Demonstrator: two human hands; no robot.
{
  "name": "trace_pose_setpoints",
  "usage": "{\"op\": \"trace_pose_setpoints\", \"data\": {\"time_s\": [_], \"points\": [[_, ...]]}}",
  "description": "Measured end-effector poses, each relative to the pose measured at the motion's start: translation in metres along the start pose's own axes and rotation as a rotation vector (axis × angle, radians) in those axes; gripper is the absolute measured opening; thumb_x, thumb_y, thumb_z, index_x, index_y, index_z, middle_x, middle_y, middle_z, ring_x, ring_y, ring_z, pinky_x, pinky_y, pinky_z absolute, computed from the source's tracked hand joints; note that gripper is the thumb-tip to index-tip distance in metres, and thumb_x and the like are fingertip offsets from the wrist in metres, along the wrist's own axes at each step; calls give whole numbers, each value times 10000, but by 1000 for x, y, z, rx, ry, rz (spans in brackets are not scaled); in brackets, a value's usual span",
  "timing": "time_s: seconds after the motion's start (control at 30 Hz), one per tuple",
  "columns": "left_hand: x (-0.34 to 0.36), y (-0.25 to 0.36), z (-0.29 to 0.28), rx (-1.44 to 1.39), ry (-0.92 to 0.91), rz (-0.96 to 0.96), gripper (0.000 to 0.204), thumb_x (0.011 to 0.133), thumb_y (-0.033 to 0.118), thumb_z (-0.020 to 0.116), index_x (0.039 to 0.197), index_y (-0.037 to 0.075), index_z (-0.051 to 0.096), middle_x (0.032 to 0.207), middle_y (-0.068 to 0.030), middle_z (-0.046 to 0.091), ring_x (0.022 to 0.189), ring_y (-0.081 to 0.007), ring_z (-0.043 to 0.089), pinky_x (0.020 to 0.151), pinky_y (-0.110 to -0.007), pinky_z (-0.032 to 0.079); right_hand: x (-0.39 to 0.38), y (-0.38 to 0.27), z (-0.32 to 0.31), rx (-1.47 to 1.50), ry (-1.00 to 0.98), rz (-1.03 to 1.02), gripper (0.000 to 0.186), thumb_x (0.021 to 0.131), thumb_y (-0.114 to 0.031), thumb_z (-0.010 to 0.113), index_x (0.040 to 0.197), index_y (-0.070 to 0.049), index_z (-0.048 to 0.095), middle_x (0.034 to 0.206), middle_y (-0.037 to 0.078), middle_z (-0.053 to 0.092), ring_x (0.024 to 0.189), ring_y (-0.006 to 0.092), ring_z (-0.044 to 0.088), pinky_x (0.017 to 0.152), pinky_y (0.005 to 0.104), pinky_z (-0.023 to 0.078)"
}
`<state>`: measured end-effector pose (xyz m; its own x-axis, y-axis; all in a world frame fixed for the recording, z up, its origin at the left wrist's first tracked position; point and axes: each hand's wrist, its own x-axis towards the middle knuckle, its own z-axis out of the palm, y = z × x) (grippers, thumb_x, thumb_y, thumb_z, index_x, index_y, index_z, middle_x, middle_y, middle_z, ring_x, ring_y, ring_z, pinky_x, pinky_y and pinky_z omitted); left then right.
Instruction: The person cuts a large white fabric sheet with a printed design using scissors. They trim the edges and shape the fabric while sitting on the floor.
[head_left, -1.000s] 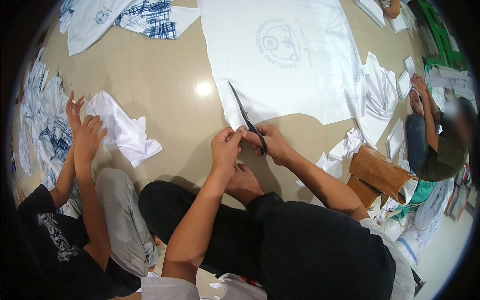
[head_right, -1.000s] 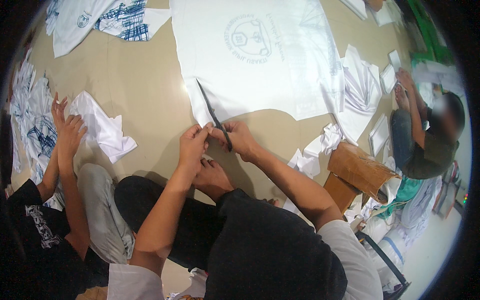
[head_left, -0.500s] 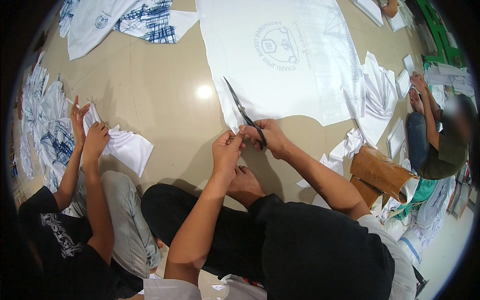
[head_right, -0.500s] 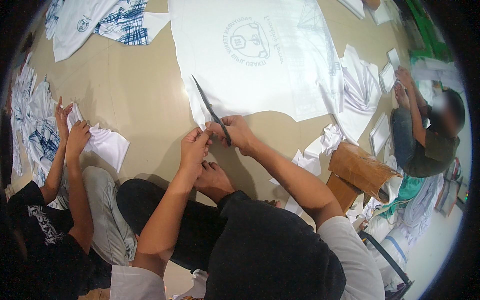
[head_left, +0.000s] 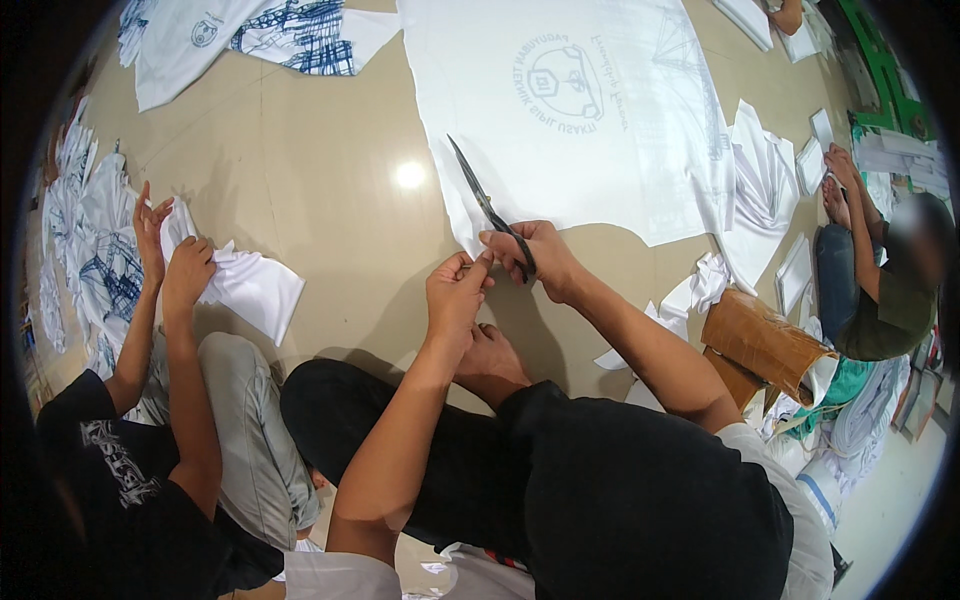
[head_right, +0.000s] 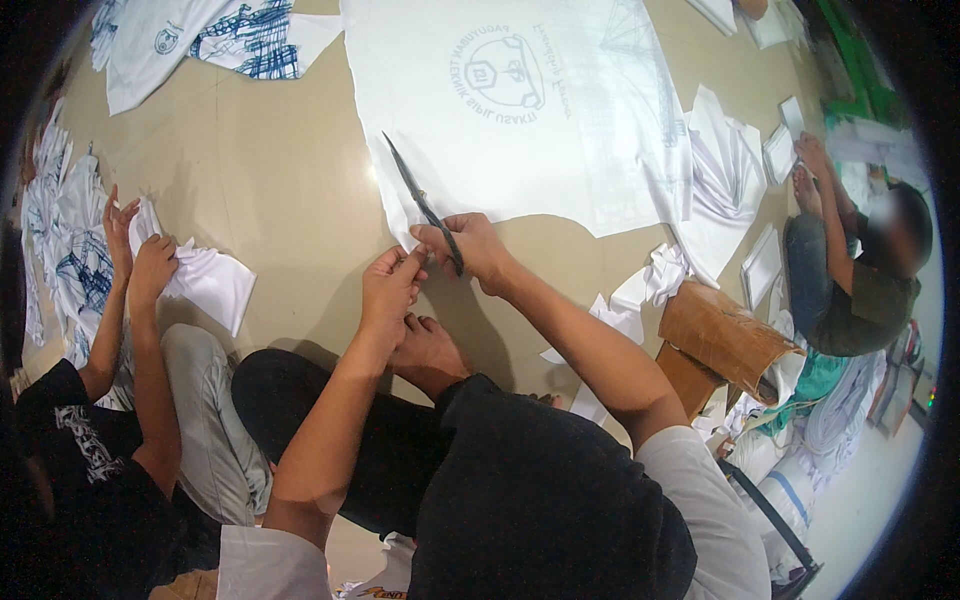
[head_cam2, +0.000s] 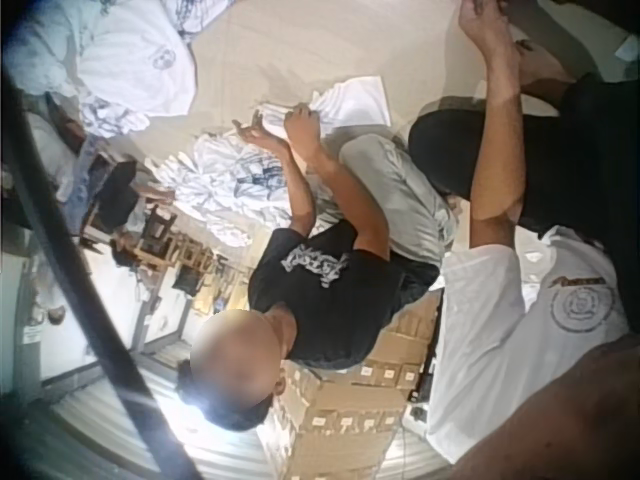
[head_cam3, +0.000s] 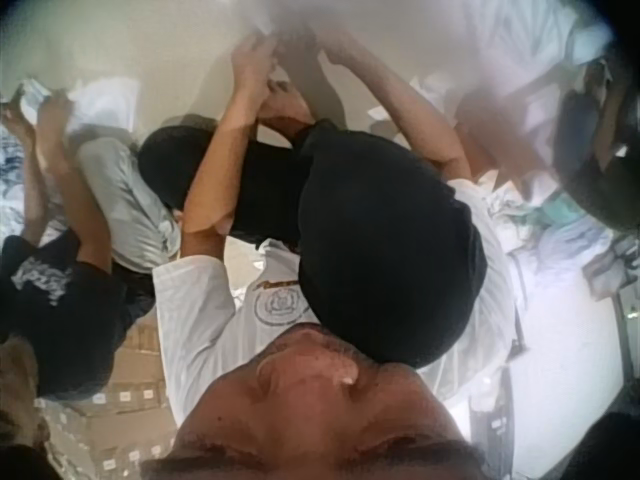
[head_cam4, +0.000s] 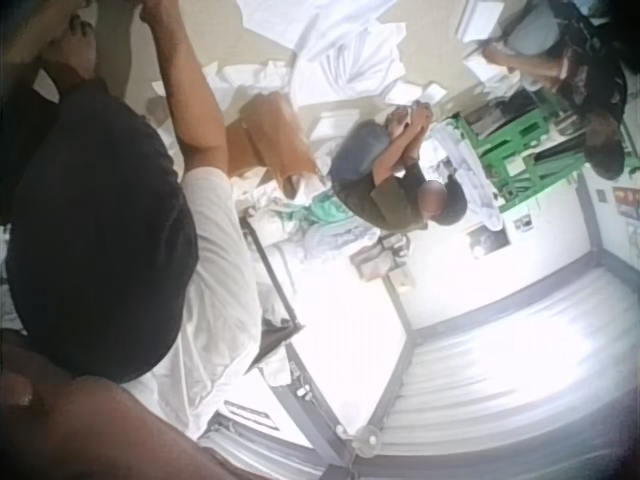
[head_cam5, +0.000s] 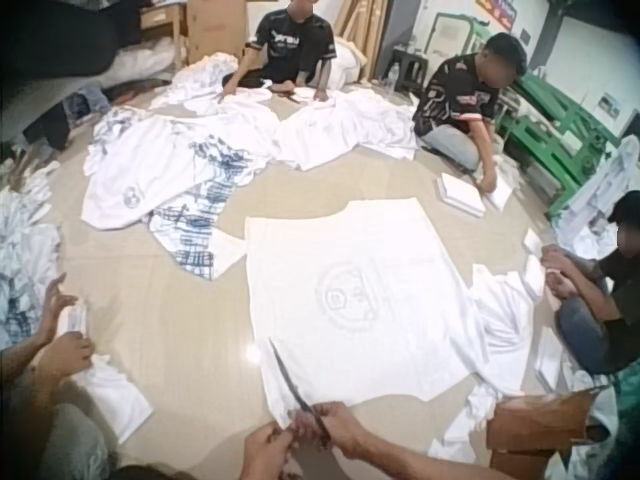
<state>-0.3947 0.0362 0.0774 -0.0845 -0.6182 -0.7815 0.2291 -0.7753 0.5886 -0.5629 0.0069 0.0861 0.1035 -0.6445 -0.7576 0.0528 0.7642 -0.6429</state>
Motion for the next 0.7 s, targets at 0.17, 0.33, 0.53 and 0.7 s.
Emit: {"op": "trace_pose_setpoints", "data": {"time_s": [0.17, 0.33, 0.53, 0.7], "points": [[-1, 0, 1, 8, -2, 11, 251, 1007, 221, 779, 828, 86, 666, 680, 25, 632, 550, -21, 449, 513, -208, 330, 6, -3, 0, -14, 3, 10, 451, 849, -437, 873, 822, -17, 711, 657, 29, 632, 524, 107, 562, 468, 256, 418], [-3, 1, 1, -13, -6, 21, 255, 1004, 224, 781, 824, 85, 667, 672, 26, 625, 548, -26, 445, 512, -212, 329, 5, -4, 0, -24, -11, 0, 443, 852, -433, 873, 805, -27, 704, 655, 23, 622, 522, 109, 550, 471, 260, 412], [-8, -1, -3, 76, 127, 203, 153, 1023, 146, 714, 916, 41, 683, 782, -1, 668, 655, -61, 533, 600, -228, 395, 0, 8, 1, 11, -2, 14, 421, 858, -427, 869, 766, -64, 678, 661, 9, 612, 535, 98, 532, 486, 264, 401], [27, 52, -31, 257, 394, 940, 235, 1029, 108, 584, 1187, -14, 707, 1118, -56, 701, 960, -98, 576, 841, -281, 447, -12, 16, 32, 147, -20, 64, 381, 914, -401, 834, 777, -102, 640, 669, -9, 597, 528, 95, 546, 498, 256, 429]]}}
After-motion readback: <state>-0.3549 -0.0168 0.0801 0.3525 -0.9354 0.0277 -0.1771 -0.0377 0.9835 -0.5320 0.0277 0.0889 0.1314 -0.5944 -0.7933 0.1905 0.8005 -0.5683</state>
